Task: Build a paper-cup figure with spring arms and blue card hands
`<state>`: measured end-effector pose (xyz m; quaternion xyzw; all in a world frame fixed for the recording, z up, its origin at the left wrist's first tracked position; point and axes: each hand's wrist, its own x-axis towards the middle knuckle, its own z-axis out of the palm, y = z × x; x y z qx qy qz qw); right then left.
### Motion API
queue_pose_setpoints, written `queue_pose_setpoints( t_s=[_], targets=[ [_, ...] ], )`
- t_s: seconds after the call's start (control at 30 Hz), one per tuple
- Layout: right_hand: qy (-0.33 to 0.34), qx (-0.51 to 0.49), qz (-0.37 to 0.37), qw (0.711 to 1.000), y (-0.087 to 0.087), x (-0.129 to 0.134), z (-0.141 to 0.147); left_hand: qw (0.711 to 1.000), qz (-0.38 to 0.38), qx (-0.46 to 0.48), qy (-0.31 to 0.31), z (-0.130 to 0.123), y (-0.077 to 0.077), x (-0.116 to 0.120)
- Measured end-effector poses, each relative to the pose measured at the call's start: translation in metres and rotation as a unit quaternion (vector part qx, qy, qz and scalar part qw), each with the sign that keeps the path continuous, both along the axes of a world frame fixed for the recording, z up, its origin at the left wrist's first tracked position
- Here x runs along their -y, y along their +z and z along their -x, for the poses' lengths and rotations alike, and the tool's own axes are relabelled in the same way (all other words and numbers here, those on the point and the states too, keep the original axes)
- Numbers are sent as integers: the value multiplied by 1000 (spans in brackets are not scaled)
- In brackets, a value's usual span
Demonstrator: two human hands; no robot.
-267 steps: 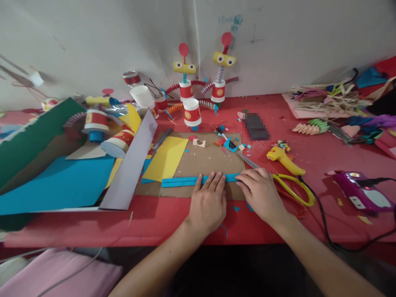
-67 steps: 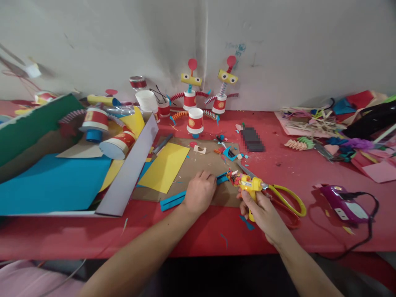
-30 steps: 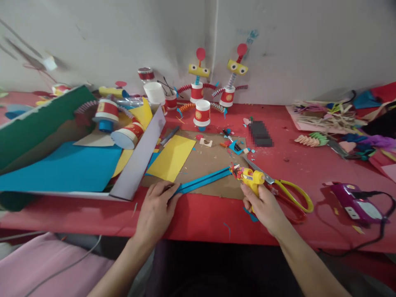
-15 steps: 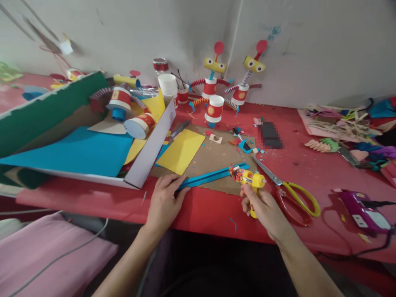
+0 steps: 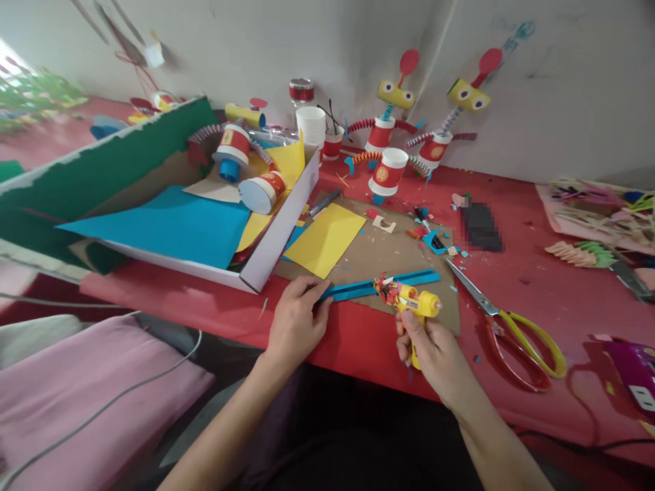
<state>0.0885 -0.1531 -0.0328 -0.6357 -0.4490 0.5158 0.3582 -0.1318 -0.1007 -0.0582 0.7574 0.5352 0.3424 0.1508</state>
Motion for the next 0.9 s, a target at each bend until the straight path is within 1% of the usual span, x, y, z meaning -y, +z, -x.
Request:
queue_pose_setpoints(
  t_s=[0.23, 0.43, 0.57, 0.9],
  targets=[
    [27, -11, 22, 999, -3, 3, 15, 999, 23, 20, 28, 1, 3, 3],
    [56, -4, 32, 998, 1, 3, 31, 998, 42, 40, 19, 2, 6, 4],
    [71, -20, 36, 997, 2, 2, 40, 998, 46, 46, 21, 3, 6, 4],
    [105, -21, 46, 993, 1, 2, 53, 997, 48, 57, 17, 4, 5, 4]
  ],
)
